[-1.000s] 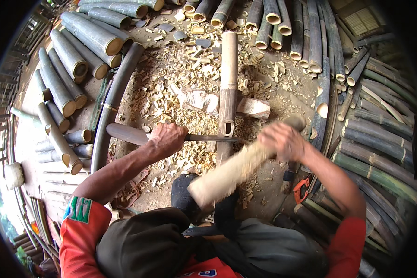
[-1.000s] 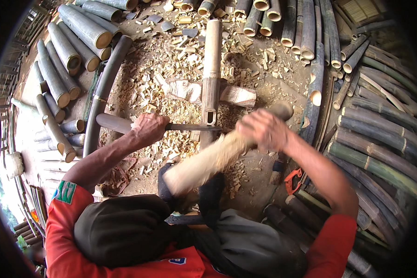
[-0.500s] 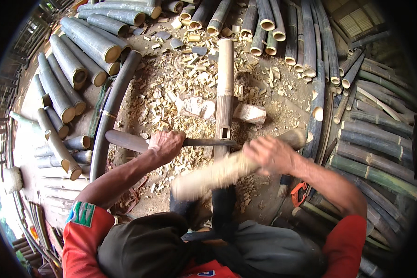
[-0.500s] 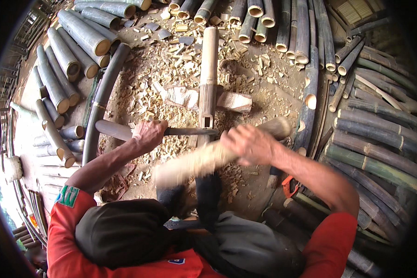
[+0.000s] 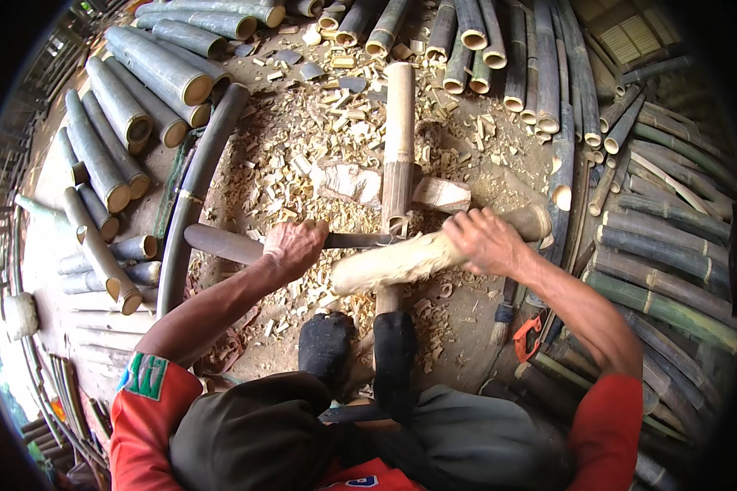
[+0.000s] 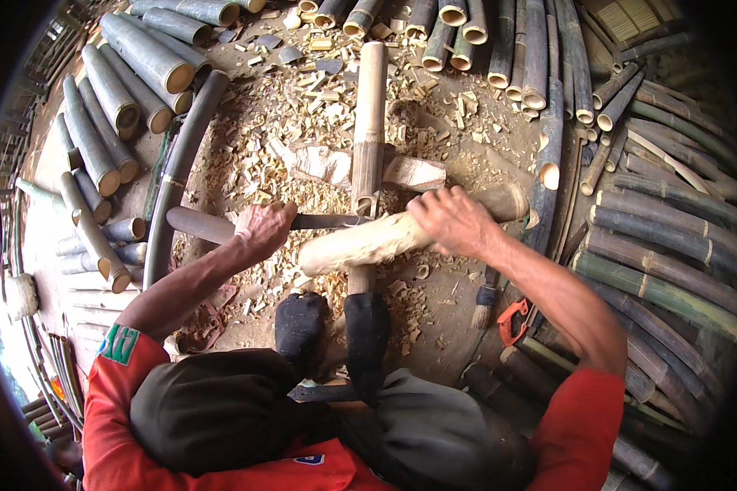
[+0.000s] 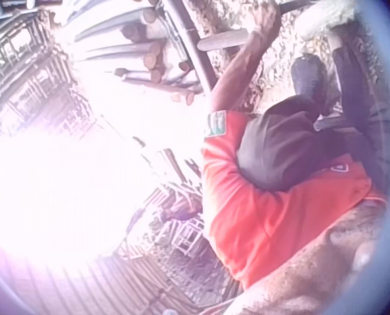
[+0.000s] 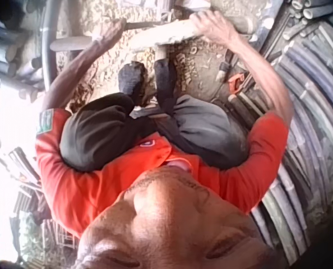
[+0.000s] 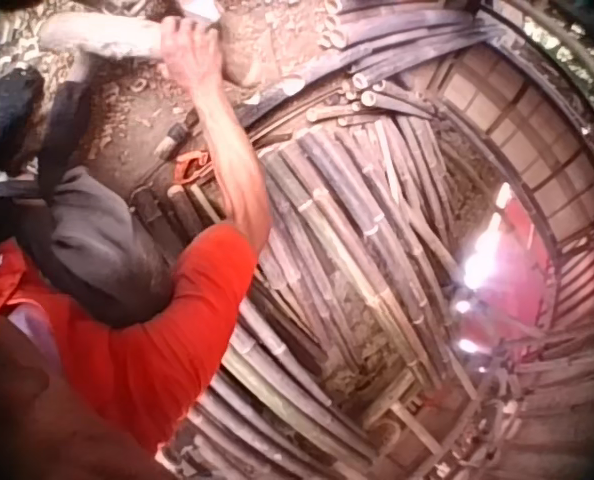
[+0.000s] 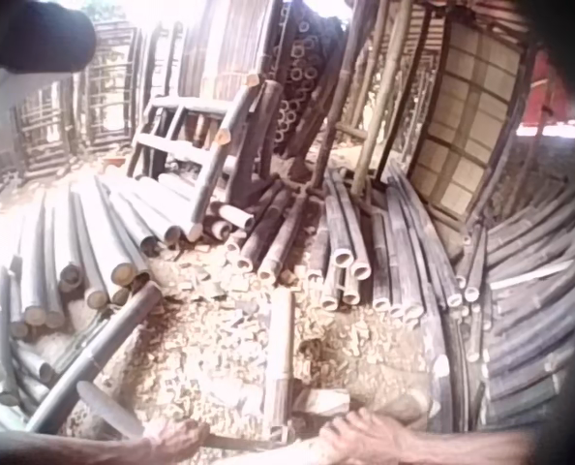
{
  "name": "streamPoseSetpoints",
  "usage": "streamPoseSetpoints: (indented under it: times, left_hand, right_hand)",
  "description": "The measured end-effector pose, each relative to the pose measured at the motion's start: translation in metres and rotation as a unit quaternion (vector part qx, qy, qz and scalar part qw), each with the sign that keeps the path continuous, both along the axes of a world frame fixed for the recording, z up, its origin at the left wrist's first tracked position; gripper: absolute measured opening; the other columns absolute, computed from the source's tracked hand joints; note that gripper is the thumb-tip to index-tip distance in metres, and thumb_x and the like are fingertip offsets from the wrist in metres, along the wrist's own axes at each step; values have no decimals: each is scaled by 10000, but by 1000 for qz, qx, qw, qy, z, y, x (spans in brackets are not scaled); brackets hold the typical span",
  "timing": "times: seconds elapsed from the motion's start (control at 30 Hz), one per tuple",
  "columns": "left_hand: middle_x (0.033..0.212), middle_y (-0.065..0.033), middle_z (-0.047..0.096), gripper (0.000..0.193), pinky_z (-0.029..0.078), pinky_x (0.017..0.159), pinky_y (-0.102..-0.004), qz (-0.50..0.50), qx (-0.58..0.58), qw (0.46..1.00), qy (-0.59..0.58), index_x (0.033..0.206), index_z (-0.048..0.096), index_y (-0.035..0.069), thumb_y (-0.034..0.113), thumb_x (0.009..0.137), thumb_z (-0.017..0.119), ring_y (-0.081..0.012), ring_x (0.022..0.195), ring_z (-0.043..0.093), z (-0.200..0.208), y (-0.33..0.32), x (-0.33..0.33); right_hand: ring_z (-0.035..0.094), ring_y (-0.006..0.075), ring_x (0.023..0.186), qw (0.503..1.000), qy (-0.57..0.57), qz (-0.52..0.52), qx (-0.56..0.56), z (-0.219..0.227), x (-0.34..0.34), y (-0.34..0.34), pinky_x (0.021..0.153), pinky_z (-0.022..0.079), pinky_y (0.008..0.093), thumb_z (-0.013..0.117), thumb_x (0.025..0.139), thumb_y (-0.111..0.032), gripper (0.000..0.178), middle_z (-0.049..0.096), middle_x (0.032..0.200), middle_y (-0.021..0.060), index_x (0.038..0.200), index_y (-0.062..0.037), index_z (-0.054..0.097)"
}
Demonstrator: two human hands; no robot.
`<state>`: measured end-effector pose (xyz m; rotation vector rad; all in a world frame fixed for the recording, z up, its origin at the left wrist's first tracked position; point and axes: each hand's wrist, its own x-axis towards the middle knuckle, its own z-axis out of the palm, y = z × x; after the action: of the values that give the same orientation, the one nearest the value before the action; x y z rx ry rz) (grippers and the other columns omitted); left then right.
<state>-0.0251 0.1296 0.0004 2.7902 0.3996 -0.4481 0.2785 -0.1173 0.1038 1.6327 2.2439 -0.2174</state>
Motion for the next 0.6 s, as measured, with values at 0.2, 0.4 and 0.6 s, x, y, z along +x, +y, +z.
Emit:
streamPoseSetpoints:
  times: [0.2, 0.4, 0.6]
  left_hand:
    - [816, -147, 660, 68, 506, 447, -376, 10, -23, 1000, -7, 1053, 559, 49, 83, 1050, 501, -224, 551, 574, -17, 2, -2]
    - [890, -186, 660, 66, 517, 481, -406, 0, -10, 999, 42, 1074, 546, 57, 107, 1048, 512, -246, 656, 637, -5, 9, 3]
    - [853, -177, 656, 96, 515, 481, -405, 6, 15, 1000, -1, 1055, 567, 44, 97, 1051, 487, -237, 625, 624, -10, 4, 8]
  right_hand:
    - [697, 215, 843, 927, 259, 163, 219, 7, -26, 2, 698, 607, 305, 749, 875, -142, 287, 674, 929, 85, 1126, -72, 628]
    - [675, 251, 854, 995, 75, 38, 53, 12, -28, 0, 704, 598, 372, 850, 778, -276, 533, 665, 985, 120, 1165, -15, 594]
    - [709, 286, 941, 999, 10, -16, 29, -4, 17, 13, 808, 639, 424, 924, 714, -285, 668, 683, 1051, 166, 1212, -6, 575]
